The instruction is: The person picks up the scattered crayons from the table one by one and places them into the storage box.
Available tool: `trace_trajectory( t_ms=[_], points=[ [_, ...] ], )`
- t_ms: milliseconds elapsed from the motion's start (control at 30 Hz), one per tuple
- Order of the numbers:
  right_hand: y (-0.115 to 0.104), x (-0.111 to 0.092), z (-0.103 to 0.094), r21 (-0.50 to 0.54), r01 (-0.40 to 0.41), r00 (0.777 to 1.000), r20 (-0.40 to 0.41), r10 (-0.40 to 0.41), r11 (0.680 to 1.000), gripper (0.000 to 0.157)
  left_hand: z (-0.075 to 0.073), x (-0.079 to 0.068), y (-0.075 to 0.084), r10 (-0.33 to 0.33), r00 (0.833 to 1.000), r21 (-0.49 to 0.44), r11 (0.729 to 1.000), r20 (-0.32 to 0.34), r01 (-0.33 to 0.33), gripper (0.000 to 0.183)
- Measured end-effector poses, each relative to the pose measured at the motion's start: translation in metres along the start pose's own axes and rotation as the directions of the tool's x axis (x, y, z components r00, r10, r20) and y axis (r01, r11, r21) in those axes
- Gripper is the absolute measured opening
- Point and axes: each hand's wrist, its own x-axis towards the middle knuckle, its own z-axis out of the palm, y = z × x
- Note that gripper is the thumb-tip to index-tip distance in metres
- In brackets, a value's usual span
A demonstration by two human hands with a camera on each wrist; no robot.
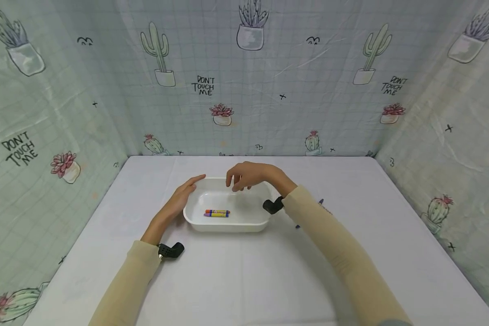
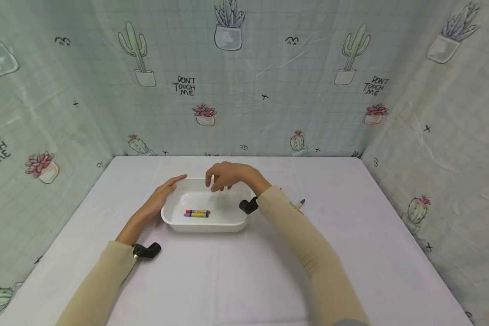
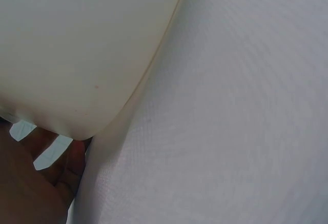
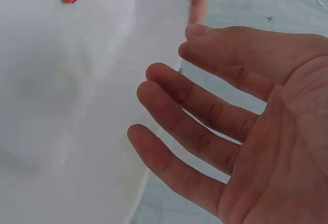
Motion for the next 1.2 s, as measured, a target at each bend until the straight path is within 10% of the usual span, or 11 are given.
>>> trace_trajectory(
  t_ms=[567, 1200],
  points=[
    [0.031, -0.077, -0.013, 0.039, 0.011, 0.974, -0.226, -0.002, 0.999, 0.028, -0.001, -0.002, 0.0, -0.003, 1.0, -0.003, 1.0, -0.006, 0.003, 0.049],
    [0.1, -0.12, 0.017, 0.132, 0.003, 0.935, -0.351, 0.043, 0.991, 0.024, 0.001, 0.002, -0.001, 0.003, 1.0, 0.012, 1.0, -0.001, -0.003, 0.05]
  ],
)
